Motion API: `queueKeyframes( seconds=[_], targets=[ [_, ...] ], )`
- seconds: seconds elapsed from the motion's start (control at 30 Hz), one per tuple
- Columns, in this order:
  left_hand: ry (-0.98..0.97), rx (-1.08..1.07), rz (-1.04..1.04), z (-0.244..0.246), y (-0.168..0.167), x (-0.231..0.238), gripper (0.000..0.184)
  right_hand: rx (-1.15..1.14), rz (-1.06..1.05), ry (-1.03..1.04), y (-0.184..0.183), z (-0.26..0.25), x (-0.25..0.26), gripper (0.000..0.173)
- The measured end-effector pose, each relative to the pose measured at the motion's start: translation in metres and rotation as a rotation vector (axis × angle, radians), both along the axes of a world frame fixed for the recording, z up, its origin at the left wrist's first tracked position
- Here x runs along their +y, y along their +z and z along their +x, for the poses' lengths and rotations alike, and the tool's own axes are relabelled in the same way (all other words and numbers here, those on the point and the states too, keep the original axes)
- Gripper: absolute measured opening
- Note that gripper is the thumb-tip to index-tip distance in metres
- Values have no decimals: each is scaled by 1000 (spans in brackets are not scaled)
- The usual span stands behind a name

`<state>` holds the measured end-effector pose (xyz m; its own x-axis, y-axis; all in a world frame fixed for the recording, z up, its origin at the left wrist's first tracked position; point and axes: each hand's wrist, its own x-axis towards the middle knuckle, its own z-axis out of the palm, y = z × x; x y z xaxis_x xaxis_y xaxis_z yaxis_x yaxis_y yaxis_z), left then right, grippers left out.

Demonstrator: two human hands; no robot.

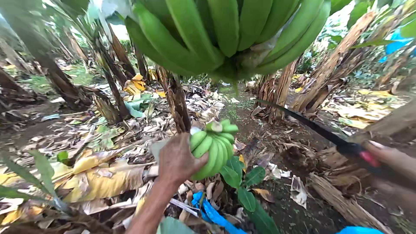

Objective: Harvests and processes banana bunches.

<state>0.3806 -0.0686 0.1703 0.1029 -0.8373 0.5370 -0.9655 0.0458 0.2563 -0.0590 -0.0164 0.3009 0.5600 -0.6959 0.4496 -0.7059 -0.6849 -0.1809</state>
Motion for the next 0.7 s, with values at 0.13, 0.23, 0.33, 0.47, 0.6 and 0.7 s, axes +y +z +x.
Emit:
queueKeyframes(
  seconds=[0.13,0.23,0.33,0.47,0.6,0.7],
  targets=[
    [10,145,443,-32,-115,15,84,-606,603,-49,-158,48,-44,53],
    [75,185,588,-46,-195,44,85,-1042,1231,-185,-297,84,-44,36],
    [177,215,664,-50,-247,74,82,-1185,1629,-269,-387,111,-20,34],
    [303,259,717,-48,-280,108,80,-1028,1948,-243,-446,132,0,36],
    [392,309,729,-45,-292,129,79,-884,2019,-243,-466,150,-4,35],
    [444,333,705,-44,-296,139,79,-833,2007,-268,-469,160,-10,35]
  ],
)
